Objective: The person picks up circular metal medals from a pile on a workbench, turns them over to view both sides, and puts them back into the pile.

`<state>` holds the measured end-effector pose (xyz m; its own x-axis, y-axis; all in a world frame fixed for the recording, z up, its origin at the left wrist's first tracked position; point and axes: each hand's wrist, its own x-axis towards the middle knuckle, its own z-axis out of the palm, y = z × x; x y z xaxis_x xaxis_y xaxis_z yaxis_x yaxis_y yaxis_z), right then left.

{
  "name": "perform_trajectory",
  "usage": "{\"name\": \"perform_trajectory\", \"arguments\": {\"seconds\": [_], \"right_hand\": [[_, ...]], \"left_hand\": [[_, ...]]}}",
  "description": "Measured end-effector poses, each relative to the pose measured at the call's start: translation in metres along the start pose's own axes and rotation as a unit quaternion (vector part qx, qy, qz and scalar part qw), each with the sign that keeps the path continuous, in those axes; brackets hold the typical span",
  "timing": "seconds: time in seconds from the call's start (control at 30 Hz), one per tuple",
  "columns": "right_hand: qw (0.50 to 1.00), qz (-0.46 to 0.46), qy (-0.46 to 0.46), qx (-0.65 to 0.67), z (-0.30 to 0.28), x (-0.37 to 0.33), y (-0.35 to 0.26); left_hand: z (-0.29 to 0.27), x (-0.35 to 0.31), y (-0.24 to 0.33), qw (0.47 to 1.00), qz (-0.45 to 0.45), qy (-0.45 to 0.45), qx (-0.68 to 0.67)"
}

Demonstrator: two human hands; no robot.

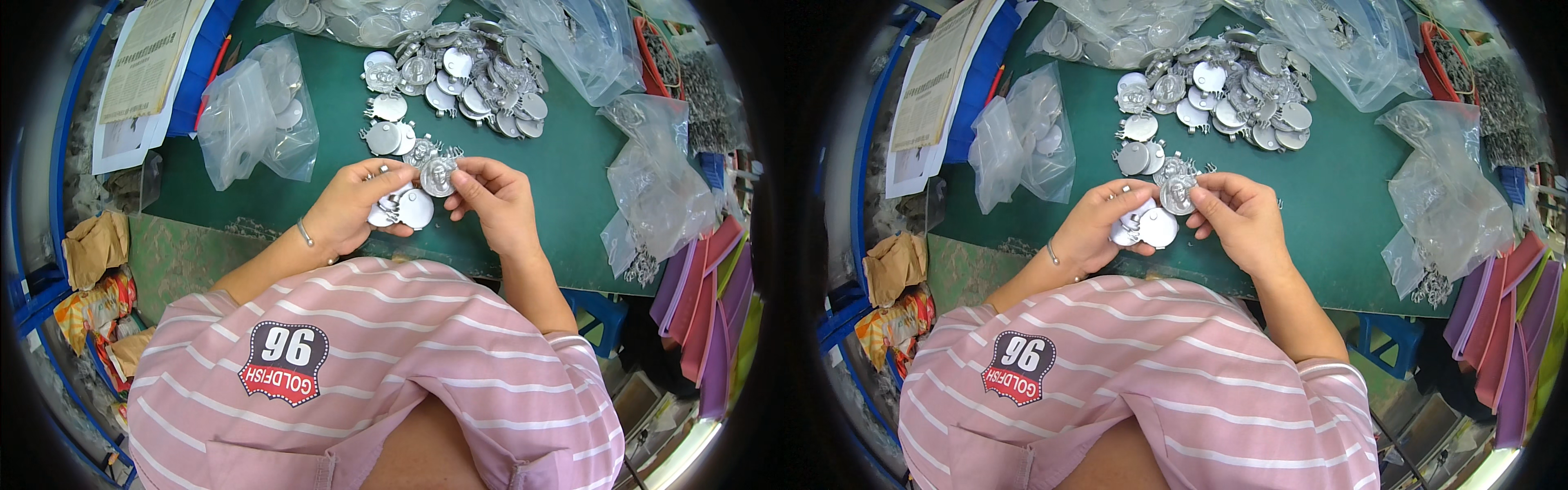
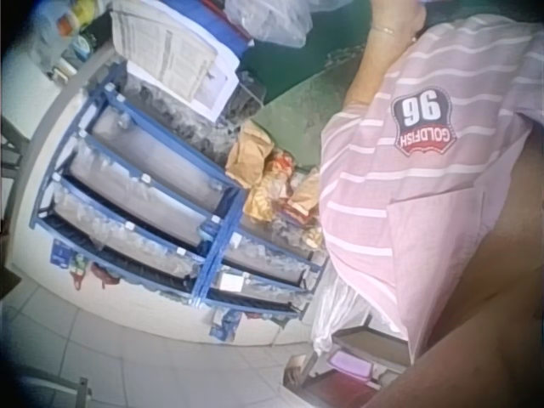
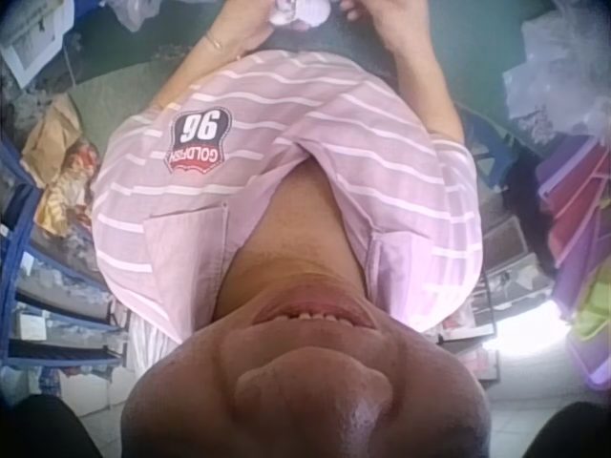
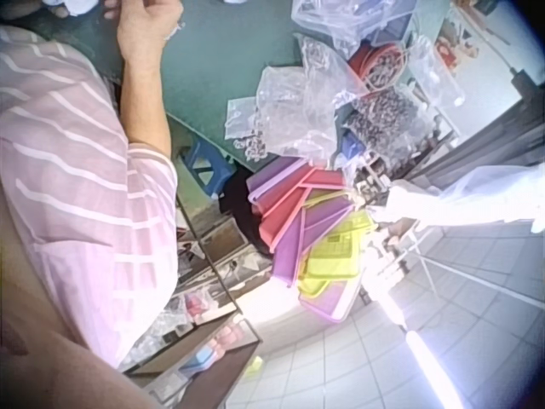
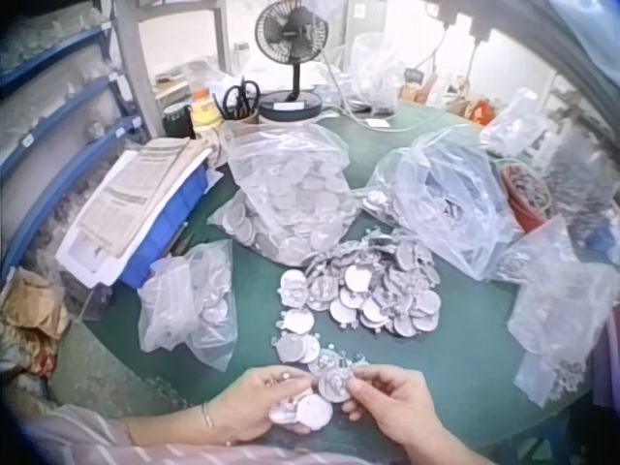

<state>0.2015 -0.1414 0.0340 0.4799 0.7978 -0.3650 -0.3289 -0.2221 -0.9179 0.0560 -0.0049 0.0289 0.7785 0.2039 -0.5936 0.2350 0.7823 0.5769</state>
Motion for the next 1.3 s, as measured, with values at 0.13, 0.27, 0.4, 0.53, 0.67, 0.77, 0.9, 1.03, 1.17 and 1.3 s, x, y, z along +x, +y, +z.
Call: {"name": "perform_trajectory", "arguments": {"seconds": [0.13,0.27,0.4,0.53,0.67,0.77,0.9,1.03,1.17,1.3], "right_hand": [[0.999,-0.001,0.003,0.047,0.004,-0.005,0.001],[0.998,-0.043,0.034,0.017,0.012,-0.011,0.004],[0.879,-0.376,-0.046,-0.288,0.02,-0.019,0.001],[0.879,-0.318,0.08,-0.345,0.0,-0.007,0.003],[0.793,-0.279,0.146,-0.522,-0.011,0.003,0.004],[0.791,-0.281,0.113,-0.532,-0.015,0.008,0.007],[0.9,-0.159,0.105,-0.393,-0.018,0.006,0.004],[0.98,-0.053,0.147,-0.119,-0.036,0.002,-0.005],[0.977,-0.063,0.178,0.098,-0.053,-0.005,-0.009],[0.962,-0.072,0.184,0.189,-0.068,-0.016,-0.002]], "left_hand": [[0.001,0.001,0.0,0.999,-0.016,-0.006,-0.043],[0.005,0.0,0.002,0.997,-0.038,-0.007,-0.072],[-0.003,0.002,-0.003,0.99,-0.047,-0.049,-0.122],[-0.001,-0.003,0.0,0.995,-0.058,-0.003,-0.079],[-0.001,-0.003,0.007,0.995,-0.046,-0.004,-0.092],[0.017,0.009,0.024,0.992,-0.032,-0.035,-0.115],[0.085,0.044,0.06,0.978,0.009,-0.048,-0.202],[0.157,0.112,0.096,0.96,0.088,-0.132,-0.232],[0.171,0.174,0.138,0.954,0.113,-0.226,-0.161],[0.155,0.165,0.12,0.968,0.201,-0.147,0.028]]}}
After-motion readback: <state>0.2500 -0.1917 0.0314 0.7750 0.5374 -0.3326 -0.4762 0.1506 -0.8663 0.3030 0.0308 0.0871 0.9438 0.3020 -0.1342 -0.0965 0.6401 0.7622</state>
